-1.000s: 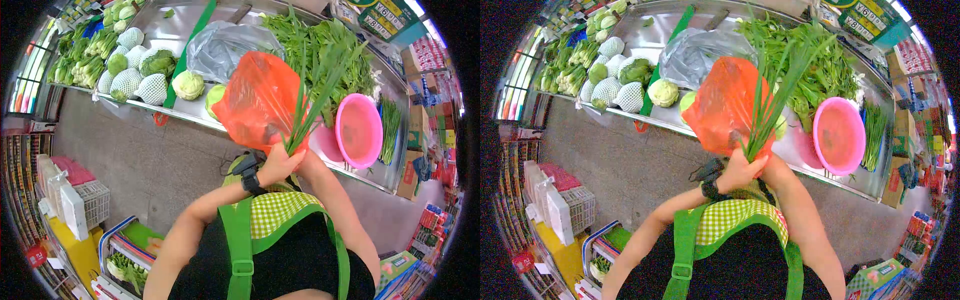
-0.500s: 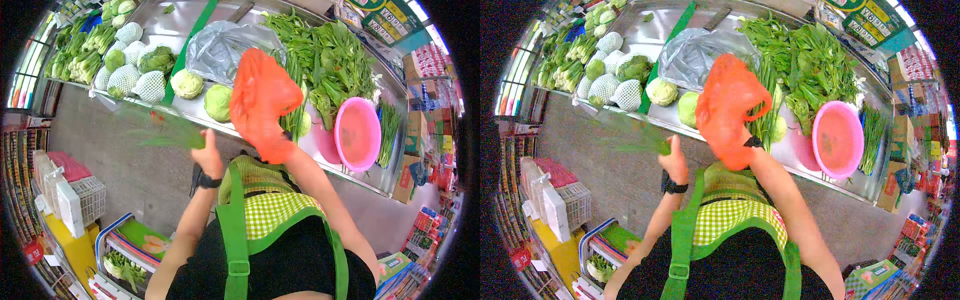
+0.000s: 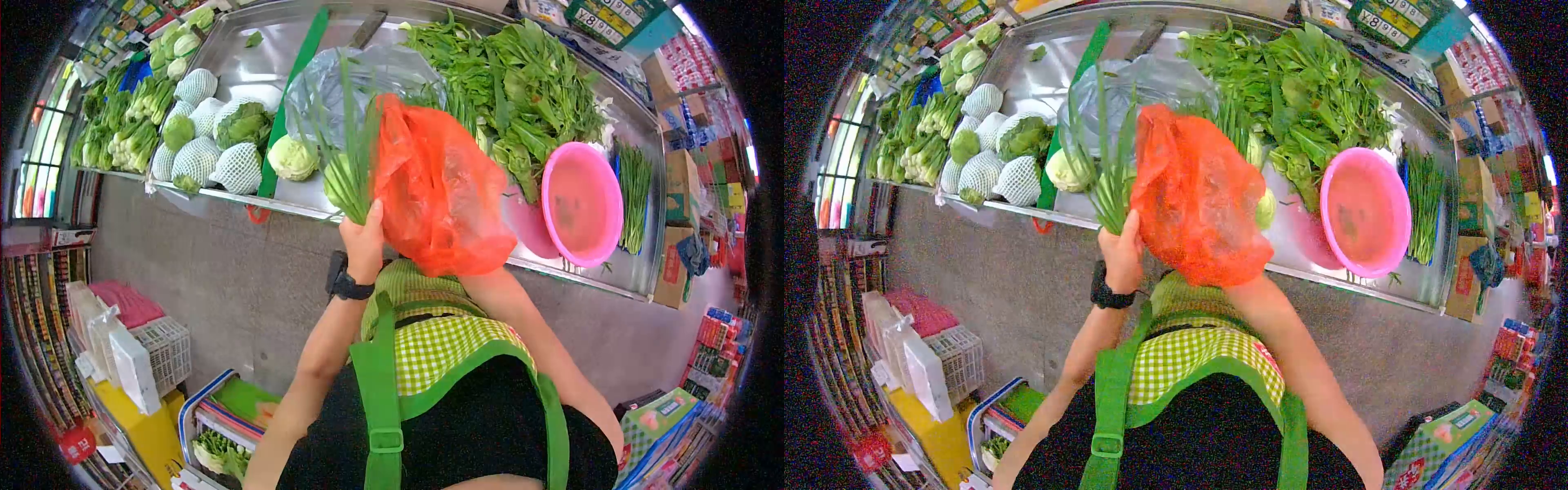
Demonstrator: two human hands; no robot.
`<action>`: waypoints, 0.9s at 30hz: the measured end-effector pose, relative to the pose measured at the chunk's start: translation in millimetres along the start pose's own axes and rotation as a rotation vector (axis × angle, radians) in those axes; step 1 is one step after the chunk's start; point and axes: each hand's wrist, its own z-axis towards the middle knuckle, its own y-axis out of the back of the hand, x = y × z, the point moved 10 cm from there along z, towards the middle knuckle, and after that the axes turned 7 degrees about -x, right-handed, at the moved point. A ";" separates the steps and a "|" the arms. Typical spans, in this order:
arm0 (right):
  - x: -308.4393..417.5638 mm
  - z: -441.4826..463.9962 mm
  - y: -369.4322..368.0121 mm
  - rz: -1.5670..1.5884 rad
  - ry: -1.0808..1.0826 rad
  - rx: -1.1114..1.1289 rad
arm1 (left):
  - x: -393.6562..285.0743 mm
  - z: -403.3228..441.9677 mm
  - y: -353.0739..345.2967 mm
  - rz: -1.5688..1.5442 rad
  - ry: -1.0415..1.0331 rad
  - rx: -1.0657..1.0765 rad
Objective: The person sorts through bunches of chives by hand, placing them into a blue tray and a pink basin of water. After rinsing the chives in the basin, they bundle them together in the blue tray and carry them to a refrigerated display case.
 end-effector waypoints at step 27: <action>5.5 4.3 24.3 -0.079 -0.068 0.129 | -153.3 109.8 35.6 0.049 -0.260 -0.050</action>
